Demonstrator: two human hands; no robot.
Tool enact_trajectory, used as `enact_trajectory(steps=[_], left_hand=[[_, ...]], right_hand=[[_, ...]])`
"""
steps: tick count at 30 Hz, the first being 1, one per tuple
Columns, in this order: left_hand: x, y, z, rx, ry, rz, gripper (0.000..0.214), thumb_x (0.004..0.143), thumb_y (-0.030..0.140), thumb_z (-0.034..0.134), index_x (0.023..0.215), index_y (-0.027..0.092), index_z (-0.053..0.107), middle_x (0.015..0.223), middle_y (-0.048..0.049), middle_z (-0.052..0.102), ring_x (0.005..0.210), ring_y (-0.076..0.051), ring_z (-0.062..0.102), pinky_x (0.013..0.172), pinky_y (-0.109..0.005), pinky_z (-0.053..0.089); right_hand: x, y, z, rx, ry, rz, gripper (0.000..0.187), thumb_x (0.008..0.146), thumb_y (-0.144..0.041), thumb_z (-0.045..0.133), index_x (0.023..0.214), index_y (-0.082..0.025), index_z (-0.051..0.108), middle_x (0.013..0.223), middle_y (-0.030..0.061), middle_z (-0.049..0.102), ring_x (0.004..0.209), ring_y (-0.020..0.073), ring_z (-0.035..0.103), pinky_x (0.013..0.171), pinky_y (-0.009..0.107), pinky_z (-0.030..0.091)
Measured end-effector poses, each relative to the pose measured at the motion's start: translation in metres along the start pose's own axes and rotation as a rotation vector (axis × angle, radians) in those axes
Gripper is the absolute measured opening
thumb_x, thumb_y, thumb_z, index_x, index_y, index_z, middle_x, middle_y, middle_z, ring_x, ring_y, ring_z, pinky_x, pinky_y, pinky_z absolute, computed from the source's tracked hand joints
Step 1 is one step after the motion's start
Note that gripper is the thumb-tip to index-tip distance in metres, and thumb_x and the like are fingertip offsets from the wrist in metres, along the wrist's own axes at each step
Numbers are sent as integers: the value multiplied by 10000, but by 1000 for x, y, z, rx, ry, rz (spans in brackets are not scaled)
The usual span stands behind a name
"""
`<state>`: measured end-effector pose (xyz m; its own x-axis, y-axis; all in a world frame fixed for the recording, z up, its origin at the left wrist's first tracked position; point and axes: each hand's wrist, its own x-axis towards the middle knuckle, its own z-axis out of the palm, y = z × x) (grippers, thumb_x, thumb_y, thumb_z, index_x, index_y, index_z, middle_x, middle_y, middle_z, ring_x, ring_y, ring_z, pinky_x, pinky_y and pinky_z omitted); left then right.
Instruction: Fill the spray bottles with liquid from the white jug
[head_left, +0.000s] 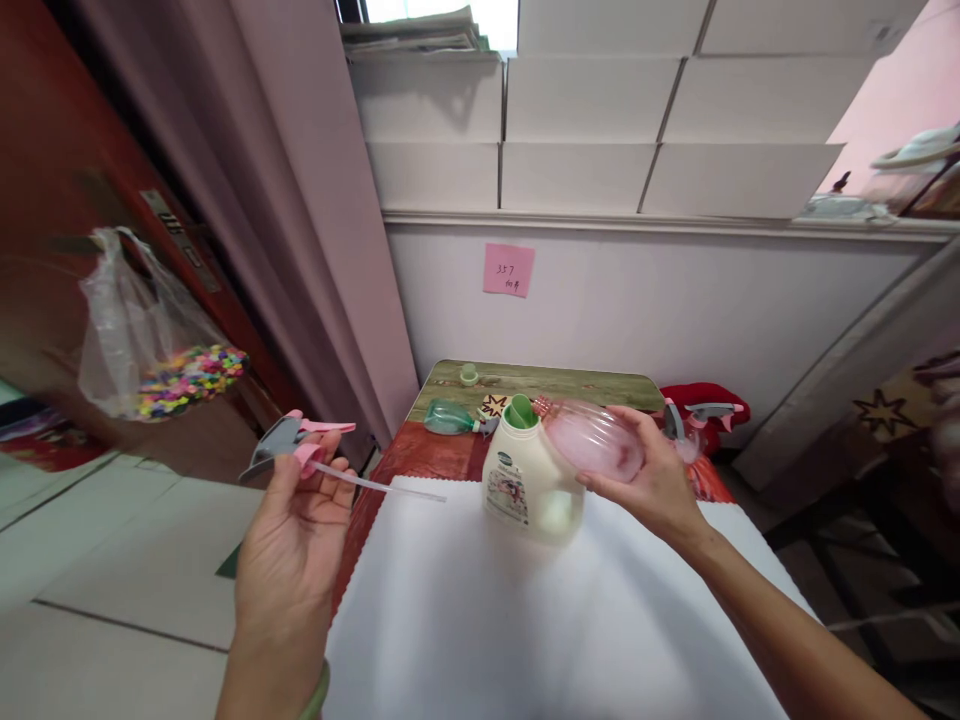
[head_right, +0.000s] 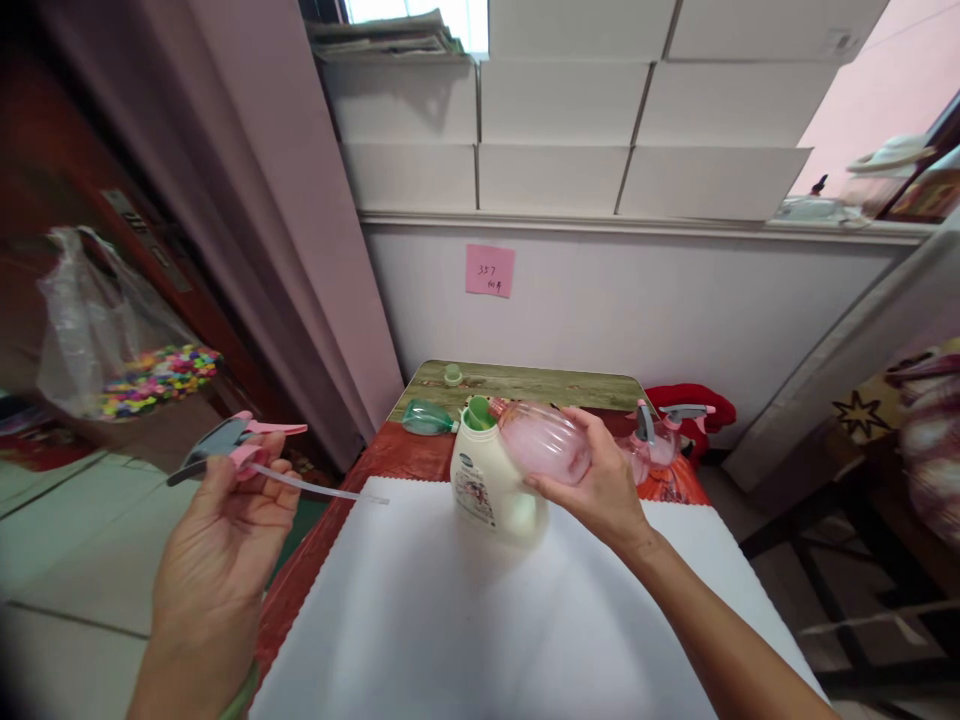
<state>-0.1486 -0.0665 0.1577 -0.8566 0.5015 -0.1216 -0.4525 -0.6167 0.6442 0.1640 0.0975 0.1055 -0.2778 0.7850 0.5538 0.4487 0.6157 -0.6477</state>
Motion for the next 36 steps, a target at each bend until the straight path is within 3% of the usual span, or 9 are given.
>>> enact_trajectory(steps=[3,9,15,26,33,36], left_hand=[[0,-3,0,7,60,-17,209,993,162,546,1058,161,745,890,-55,794,711,-110,718,681,-197,605],[3,-5,-10,62,-6,-33,173,976,182,592,975,207,763,934,-32,800,766,-123,730,694,-195,610],[2,-8,-9,-2,21,-41,221,999,148,542,1059,158,755,944,-44,798,845,-120,742,721,-189,607],[-1,-8,-9,7,-24,-66,259,996,133,520,1133,160,738,936,-70,791,656,-108,711,657,-189,607],[0,-10,-10,14,-9,-86,252,1011,150,495,1035,143,745,923,-73,798,664,-105,715,652,-188,611],[0,-10,-9,-5,-47,-94,273,1010,123,485,1109,142,739,962,-83,800,682,-109,724,670,-190,615]], right_hand=[[3,-3,-3,-41,-37,-6,826,649,-591,850,1328,-226,553,1319,139,670,1183,338,656,968,460,538],[7,-10,-8,-115,-65,5,839,637,-607,846,1330,-230,563,1281,136,690,1116,349,680,905,462,552],[17,-16,-14,-162,-99,-56,806,651,-602,841,1312,-229,572,1289,125,688,1133,344,676,926,460,546],[40,-44,-32,-309,-271,-67,755,673,-527,818,1314,-217,566,1300,134,689,1172,366,668,947,500,554],[50,-55,-35,-304,-339,-17,739,639,-468,833,1288,-223,580,1273,127,705,1156,366,676,918,491,566],[55,-59,-37,-324,-364,-16,739,630,-446,842,1281,-211,583,1273,130,707,1157,366,674,914,485,565]])
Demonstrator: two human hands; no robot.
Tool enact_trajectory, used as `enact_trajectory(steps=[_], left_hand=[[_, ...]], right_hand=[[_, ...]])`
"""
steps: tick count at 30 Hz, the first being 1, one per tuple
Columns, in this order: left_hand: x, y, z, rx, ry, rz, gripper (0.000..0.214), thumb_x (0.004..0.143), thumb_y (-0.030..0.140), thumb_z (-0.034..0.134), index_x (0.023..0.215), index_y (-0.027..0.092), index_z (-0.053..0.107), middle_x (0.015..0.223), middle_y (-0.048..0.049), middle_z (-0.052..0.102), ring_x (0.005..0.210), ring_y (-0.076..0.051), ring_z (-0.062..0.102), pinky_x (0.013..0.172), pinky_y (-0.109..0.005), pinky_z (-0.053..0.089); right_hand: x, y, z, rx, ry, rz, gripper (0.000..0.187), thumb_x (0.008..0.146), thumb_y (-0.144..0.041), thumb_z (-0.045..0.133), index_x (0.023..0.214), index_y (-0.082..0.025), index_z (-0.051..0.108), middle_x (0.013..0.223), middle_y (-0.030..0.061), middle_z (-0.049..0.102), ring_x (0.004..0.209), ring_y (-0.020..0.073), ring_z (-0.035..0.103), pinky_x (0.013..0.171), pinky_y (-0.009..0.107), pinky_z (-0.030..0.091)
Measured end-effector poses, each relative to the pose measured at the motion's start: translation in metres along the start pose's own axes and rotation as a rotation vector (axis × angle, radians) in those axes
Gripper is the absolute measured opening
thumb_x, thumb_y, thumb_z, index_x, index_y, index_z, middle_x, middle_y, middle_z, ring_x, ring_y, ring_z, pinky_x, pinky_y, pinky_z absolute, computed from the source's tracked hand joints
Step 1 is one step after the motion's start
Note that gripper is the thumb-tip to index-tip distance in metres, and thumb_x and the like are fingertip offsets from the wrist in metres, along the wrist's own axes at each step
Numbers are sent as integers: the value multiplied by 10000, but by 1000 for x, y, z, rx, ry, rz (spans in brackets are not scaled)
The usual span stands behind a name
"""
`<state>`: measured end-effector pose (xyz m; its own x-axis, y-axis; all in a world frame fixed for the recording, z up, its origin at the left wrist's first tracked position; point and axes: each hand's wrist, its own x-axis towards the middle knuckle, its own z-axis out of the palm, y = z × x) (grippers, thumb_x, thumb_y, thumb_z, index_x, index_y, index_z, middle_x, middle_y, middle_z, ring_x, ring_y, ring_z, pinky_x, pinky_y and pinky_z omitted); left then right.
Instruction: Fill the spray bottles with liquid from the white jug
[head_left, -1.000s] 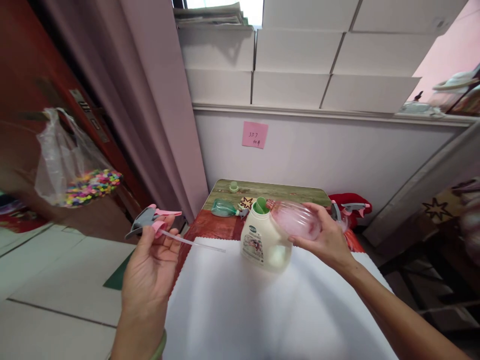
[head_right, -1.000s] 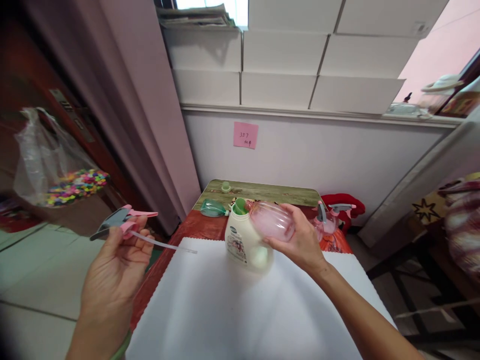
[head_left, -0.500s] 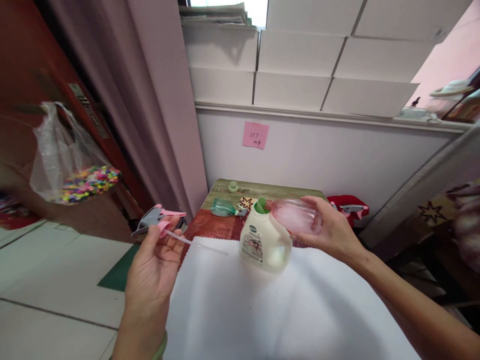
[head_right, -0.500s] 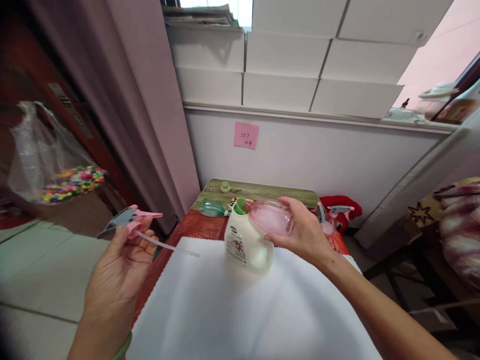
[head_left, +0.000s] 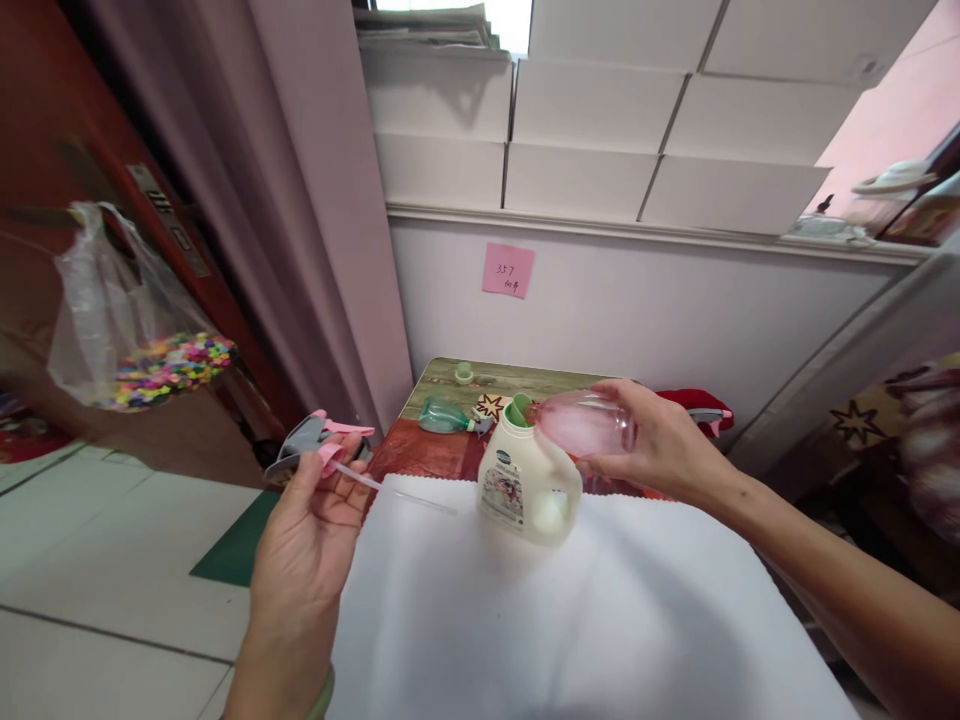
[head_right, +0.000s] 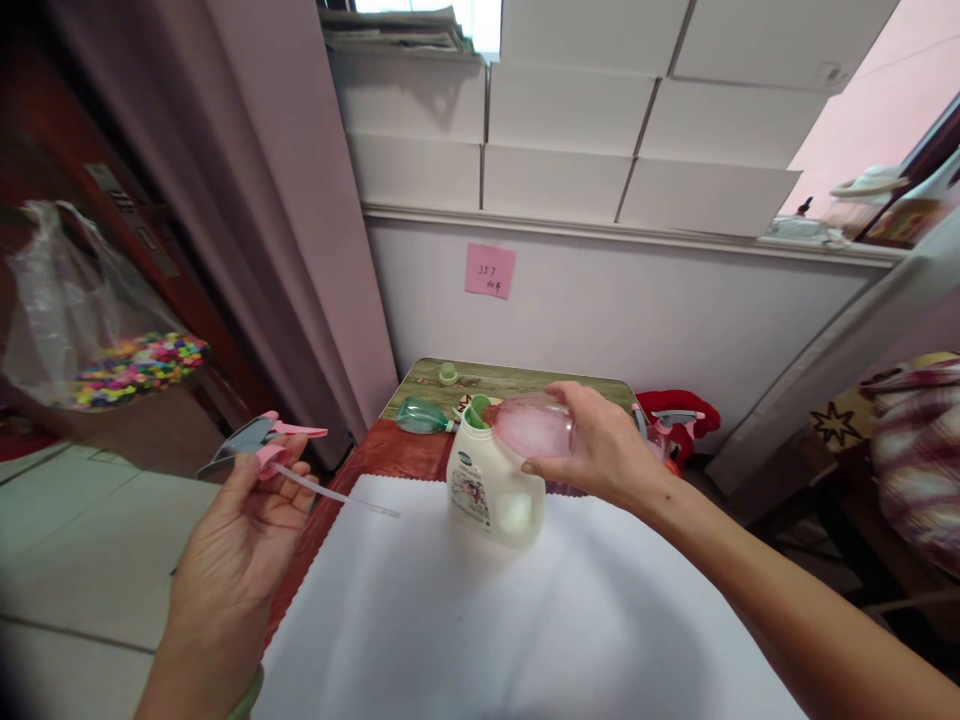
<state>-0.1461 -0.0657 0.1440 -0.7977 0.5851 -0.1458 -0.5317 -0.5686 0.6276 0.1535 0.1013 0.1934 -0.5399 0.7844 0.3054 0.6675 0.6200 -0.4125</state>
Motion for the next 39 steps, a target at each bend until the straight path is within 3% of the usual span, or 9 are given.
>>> enact_trajectory(steps=[3,13,19,23,28,35,39], left_hand=[[0,0,1,-8,-37,-2,316,1014,100,458,1187,135,721,983,-90,800,655,-102,720,653,-177,608],[-5,0,7,-9,0,-3,303,1003,78,473,1143,138,736,933,-70,798,720,-111,746,630,-162,597],[-7,1,11,12,11,-6,291,999,85,483,1115,143,744,896,-60,797,701,-110,741,607,-155,593],[-6,1,11,24,27,-5,278,1001,98,487,1065,152,752,902,-66,796,706,-108,740,628,-152,597],[-5,2,8,35,24,-7,280,1003,108,487,1075,173,750,927,-66,798,739,-110,746,644,-153,603],[-6,4,5,17,-21,-9,286,987,89,508,1162,155,724,992,-76,799,658,-106,731,644,-175,612],[-5,5,4,25,-5,-8,261,973,84,537,1126,160,735,996,-94,797,724,-127,756,667,-169,611]], right_hand=[[3,-4,-4,-24,-29,3,736,649,-467,830,1290,-208,578,1277,133,708,1148,361,678,902,475,566],[14,-10,-12,-79,-87,-37,801,682,-529,798,1359,-212,513,1325,137,677,1126,355,683,880,465,554],[24,-29,-25,-153,-130,36,839,649,-585,803,1314,-172,500,1202,172,686,1017,363,678,776,438,536],[35,-36,-32,-206,-116,-55,799,653,-590,800,1279,-171,536,1095,140,692,977,343,667,760,409,517],[50,-47,-40,-247,-116,-168,727,679,-593,800,1246,-186,597,1167,141,660,940,299,664,779,386,510],[63,-63,-43,-294,-186,-185,712,707,-583,803,1263,-184,604,1094,121,684,910,295,661,749,377,500],[67,-67,-42,-300,-208,-195,732,700,-578,811,1287,-194,600,1122,123,693,917,298,673,749,374,501]])
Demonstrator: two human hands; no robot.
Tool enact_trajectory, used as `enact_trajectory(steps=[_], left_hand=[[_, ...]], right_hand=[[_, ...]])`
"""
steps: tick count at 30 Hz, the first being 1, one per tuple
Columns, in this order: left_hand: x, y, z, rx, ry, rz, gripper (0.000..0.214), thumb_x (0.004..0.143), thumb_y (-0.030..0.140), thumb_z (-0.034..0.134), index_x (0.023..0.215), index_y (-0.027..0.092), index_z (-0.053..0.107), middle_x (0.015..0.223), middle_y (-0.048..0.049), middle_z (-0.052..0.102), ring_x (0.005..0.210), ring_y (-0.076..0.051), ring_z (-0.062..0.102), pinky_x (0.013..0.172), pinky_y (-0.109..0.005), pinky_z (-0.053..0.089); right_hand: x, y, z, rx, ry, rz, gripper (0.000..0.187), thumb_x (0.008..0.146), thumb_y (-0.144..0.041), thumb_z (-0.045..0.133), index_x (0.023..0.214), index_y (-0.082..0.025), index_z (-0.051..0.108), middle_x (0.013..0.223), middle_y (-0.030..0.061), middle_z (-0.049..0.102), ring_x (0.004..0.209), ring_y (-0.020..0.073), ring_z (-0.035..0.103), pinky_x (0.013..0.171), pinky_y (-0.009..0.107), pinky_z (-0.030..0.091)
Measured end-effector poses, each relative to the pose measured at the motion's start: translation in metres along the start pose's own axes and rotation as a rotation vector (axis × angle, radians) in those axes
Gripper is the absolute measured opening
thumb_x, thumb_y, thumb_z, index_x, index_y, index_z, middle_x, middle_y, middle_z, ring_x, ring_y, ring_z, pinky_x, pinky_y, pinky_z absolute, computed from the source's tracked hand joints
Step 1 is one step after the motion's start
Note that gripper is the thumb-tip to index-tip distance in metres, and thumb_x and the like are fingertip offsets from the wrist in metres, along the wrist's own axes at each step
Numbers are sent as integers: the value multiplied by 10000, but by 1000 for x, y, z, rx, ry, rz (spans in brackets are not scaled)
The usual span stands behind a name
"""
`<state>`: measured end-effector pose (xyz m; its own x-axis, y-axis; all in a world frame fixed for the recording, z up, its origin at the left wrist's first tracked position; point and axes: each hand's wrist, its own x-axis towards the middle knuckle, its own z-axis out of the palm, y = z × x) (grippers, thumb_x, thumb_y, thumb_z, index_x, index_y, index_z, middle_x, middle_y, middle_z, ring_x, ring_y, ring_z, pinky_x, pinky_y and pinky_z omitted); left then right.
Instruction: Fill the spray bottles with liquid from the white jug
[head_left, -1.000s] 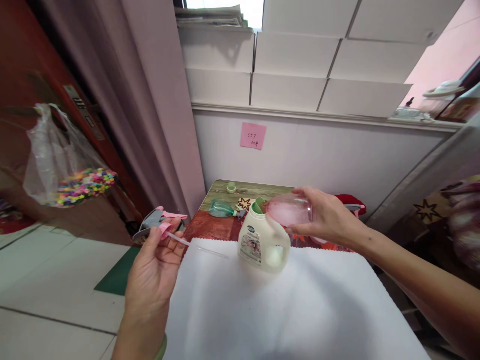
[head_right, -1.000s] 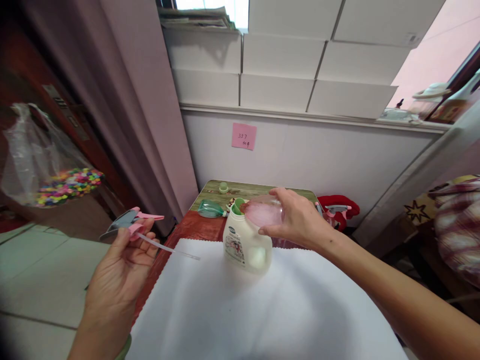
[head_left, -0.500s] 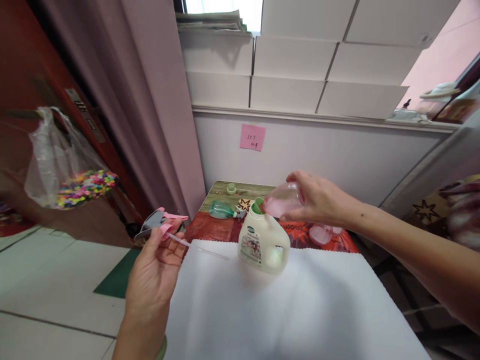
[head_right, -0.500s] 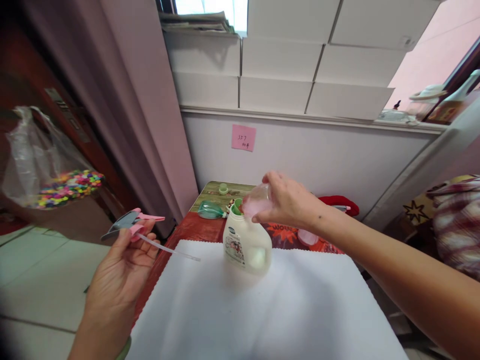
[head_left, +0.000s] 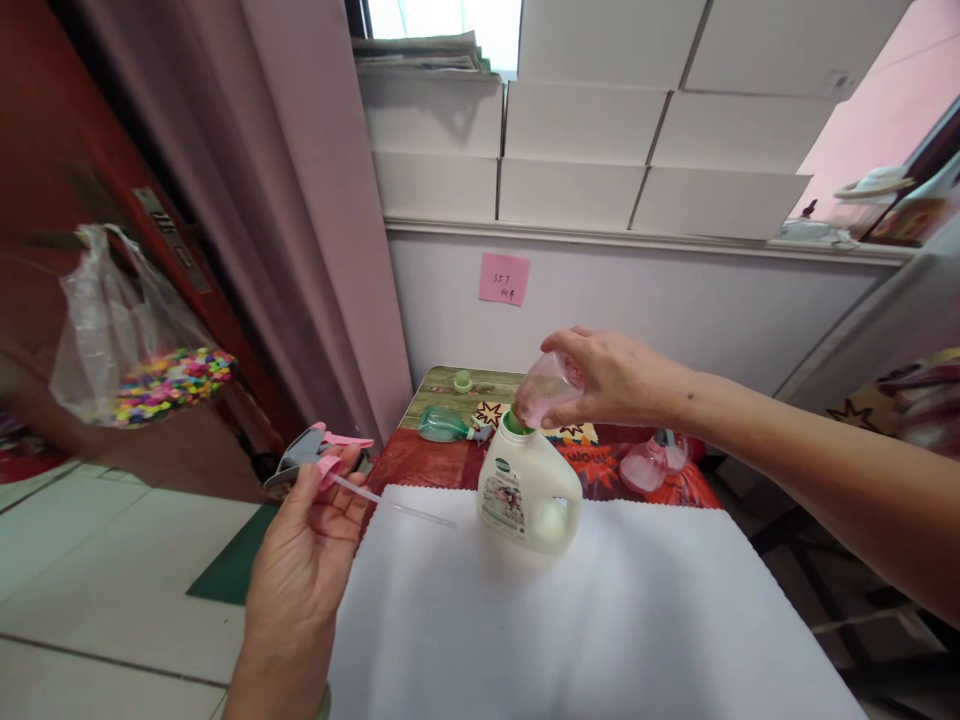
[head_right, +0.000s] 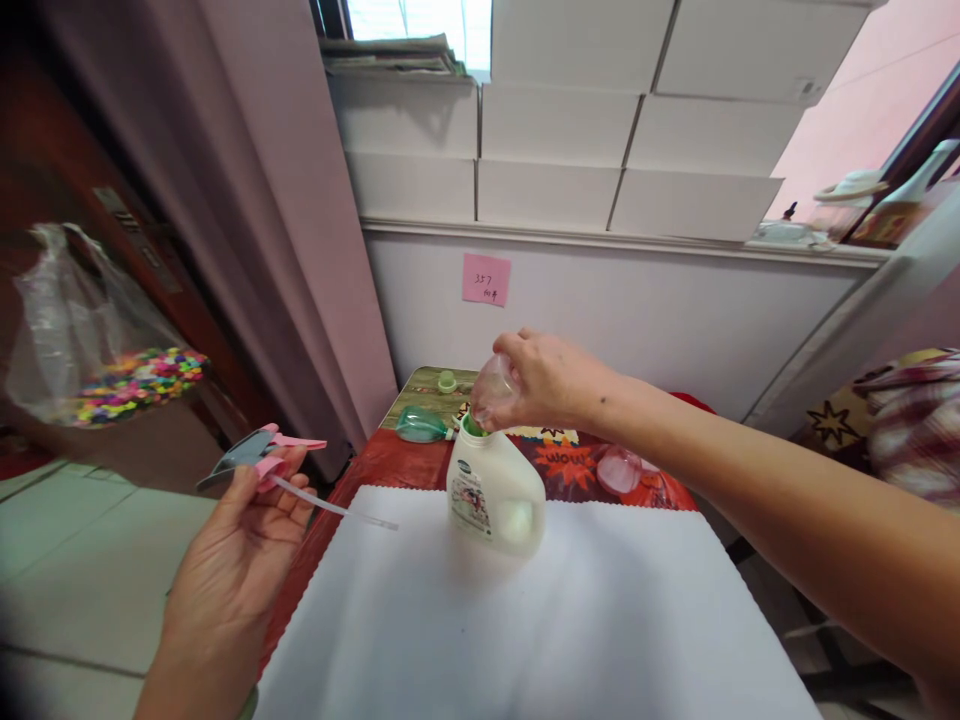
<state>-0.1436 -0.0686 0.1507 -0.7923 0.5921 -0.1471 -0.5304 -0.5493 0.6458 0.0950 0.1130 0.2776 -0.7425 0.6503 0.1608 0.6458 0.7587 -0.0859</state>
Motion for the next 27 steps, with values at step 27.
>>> enact_trajectory(steps=[27], left_hand=[[-5,-3,12,-6,105,-54,282,1016,121,472,1058,135,751,870,-68,801,685,-126,738,608,-187,611]], right_hand=[[30,-1,-9,24,4,-23,786,677,-631,818,1293,-184,620,1169,128,714,1002,312,667,787,383,501]])
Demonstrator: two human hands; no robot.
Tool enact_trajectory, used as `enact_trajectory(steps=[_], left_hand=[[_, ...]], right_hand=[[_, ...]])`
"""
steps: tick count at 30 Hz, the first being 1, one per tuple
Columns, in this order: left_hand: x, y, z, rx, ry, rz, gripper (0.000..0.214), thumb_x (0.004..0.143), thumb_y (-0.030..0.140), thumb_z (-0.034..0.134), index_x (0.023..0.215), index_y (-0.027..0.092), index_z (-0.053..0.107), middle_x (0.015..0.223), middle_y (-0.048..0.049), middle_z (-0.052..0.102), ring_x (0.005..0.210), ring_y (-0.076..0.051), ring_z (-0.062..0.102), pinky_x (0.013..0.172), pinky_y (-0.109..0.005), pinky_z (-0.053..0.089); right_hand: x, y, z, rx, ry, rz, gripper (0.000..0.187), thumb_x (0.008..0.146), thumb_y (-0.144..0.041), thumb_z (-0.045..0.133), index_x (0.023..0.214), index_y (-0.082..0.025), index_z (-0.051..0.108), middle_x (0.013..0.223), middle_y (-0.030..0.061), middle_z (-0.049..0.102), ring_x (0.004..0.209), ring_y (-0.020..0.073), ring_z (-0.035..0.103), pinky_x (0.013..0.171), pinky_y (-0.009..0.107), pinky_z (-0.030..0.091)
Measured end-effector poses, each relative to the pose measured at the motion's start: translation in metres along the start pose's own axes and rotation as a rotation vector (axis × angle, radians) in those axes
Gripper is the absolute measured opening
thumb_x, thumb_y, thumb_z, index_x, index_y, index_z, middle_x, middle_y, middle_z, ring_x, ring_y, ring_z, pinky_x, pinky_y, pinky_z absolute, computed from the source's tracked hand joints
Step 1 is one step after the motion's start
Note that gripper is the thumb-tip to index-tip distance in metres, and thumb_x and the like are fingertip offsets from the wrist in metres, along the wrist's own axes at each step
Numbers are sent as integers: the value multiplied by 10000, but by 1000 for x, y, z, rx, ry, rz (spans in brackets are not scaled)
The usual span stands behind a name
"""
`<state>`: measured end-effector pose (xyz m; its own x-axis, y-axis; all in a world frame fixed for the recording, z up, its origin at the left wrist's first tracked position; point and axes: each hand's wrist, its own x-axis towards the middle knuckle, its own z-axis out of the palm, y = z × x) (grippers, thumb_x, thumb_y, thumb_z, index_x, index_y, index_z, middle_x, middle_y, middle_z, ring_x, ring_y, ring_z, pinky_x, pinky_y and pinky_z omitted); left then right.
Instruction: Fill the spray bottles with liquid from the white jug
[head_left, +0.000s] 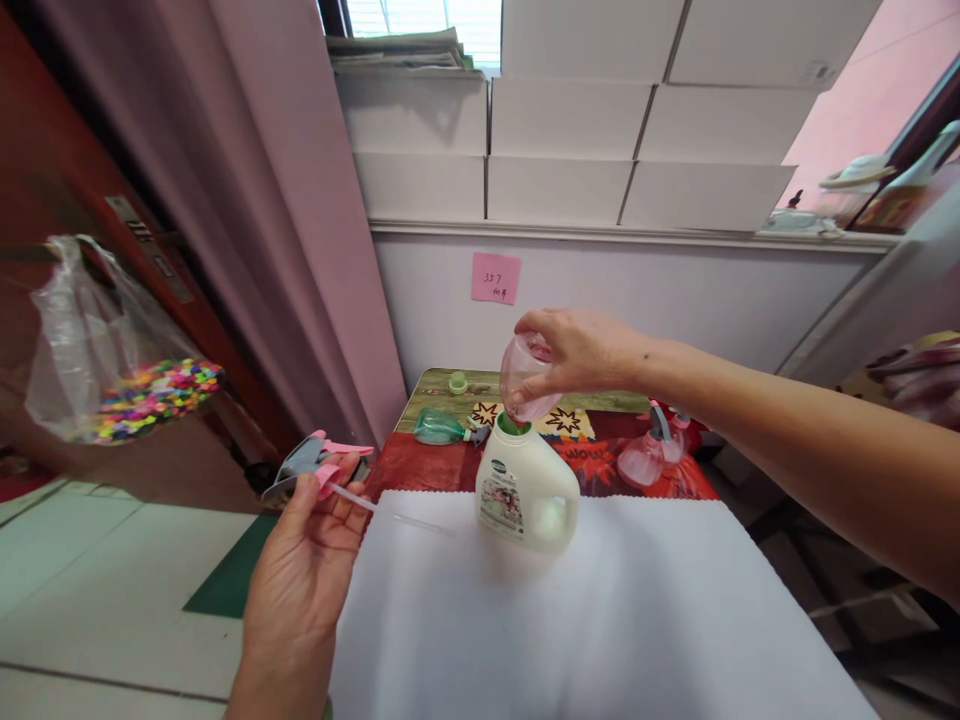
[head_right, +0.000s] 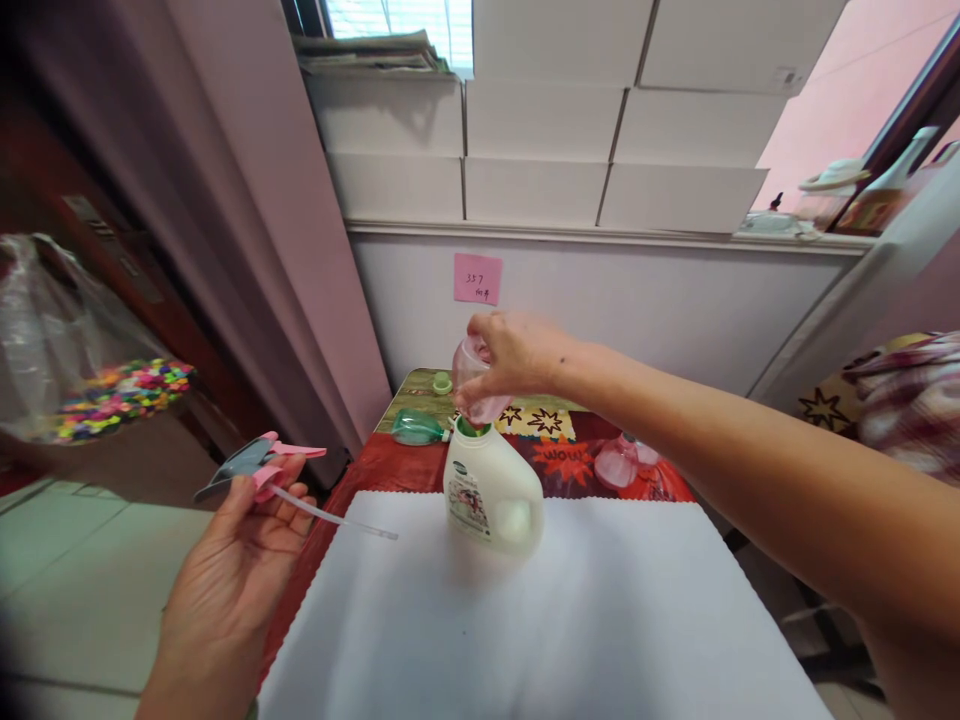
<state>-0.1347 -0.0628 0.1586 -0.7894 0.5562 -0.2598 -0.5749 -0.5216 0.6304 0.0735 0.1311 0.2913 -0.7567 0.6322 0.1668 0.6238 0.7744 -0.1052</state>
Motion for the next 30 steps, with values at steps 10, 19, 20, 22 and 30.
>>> enact_trajectory(steps=[10,19,20,22,30], left_hand=[[1,-2,-4,9,-82,16,326,1018,89,436,1164,137,724,928,-62,804,643,-102,717,625,-180,609],[4,-5,-6,30,-53,-6,280,1015,144,473,1110,145,737,922,-74,802,631,-105,716,635,-176,619],[4,-5,-6,36,-53,-7,277,1017,150,474,1110,145,735,925,-75,802,630,-104,716,636,-176,619],[4,-4,-8,42,-64,-7,277,1017,151,477,1132,151,728,936,-73,803,634,-101,716,644,-175,618],[9,-6,2,12,-117,20,274,1008,135,507,1191,148,710,916,-71,796,664,-112,729,679,-194,618]], right_hand=[[0,-1,-1,-20,-6,8,789,677,-651,818,1283,-185,625,1154,130,720,989,310,675,778,377,497],[-2,0,-1,26,-16,45,842,665,-631,837,1340,-188,602,1191,135,714,1054,328,671,840,396,513],[-4,2,0,49,-7,53,871,661,-614,848,1372,-185,583,1213,139,710,1076,334,670,858,399,515],[-10,9,3,107,16,58,930,649,-582,866,1428,-190,542,1259,142,700,1121,342,666,898,409,518],[-54,64,40,362,78,99,846,625,-576,881,1342,-256,565,1293,110,692,1106,342,691,888,437,567]])
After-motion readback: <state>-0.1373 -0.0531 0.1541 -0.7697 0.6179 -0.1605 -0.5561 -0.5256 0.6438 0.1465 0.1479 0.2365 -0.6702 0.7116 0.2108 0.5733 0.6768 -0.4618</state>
